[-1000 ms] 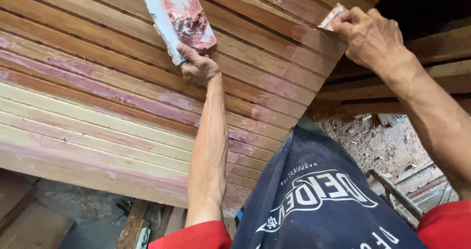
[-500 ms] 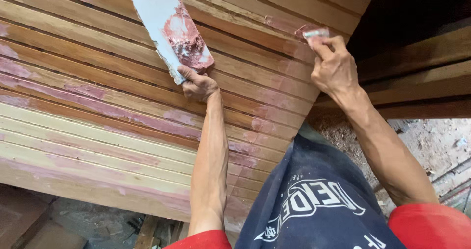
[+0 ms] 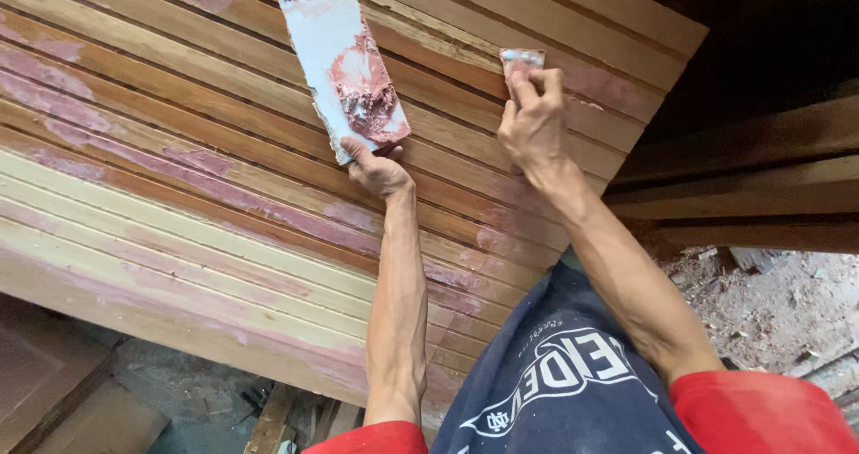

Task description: The person uses a putty knife to apply pink filler to the gaps between wooden slats on a large board. They repeatedly scoop filler from a larger trowel held in the left hand and spread it into the seams with the right hand.

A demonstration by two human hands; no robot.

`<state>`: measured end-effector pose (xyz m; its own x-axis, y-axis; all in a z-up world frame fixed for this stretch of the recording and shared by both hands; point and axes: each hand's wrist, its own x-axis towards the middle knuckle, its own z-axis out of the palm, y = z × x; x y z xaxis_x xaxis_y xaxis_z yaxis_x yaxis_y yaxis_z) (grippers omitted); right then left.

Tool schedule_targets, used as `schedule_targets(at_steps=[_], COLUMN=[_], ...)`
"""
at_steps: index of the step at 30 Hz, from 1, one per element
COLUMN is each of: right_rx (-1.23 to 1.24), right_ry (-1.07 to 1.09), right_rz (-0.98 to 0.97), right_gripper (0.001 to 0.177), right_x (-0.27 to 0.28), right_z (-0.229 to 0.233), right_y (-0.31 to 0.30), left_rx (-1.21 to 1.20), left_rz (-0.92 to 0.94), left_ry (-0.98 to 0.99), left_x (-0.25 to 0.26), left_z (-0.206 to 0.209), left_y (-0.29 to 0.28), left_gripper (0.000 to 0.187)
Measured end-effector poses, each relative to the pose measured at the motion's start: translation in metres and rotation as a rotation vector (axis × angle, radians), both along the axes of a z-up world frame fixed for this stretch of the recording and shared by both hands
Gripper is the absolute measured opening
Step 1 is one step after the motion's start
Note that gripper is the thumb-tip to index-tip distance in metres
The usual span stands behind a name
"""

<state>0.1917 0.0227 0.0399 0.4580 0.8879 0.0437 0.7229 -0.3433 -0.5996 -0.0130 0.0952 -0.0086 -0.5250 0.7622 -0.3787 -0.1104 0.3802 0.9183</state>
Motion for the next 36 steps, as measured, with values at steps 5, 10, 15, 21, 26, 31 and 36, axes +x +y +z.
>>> schedule_targets(at_steps=[5, 10, 15, 21, 26, 31, 36], right_rx=[-0.044, -0.002, 0.025, 0.008, -0.147, -0.271, -0.724], right_ry=[-0.05, -0.058, 0.048, 0.064, 0.013, -0.31, -0.55], right_rz=[-0.084, -0.053, -0.051, -0.055, 0.054, 0.48, 0.778], right_gripper=[0.032, 0.04, 0.034, 0.028, 0.024, 0.047, 0.054], right_x=[-0.014, -0.024, -0.035, -0.04, -0.023, 0.049, 0.063], right_z=[-0.008, -0.015, -0.008, -0.019, -0.013, 0.039, 0.074], right_y=[0.005, 0.033, 0.042, 0.053, 0.052, 0.066, 0.09], left_rx=[0.198, 0.245, 0.123, 0.102, 0.082, 0.168, 0.129], left_rz=[-0.048, -0.036, 0.051, 0.076, 0.081, 0.056, 0.045], left_ry=[-0.064, 0.08, 0.101, 0.087, 0.129, 0.088, 0.163], left_x=[-0.035, -0.052, -0.036, -0.028, -0.029, -0.029, -0.029], left_z=[0.002, -0.022, -0.026, -0.007, -0.004, -0.006, -0.012], left_y=[0.015, 0.04, 0.043, 0.05, 0.051, 0.047, 0.047], left_gripper=[0.08, 0.078, 0.079, 0.079, 0.078, 0.078, 0.078])
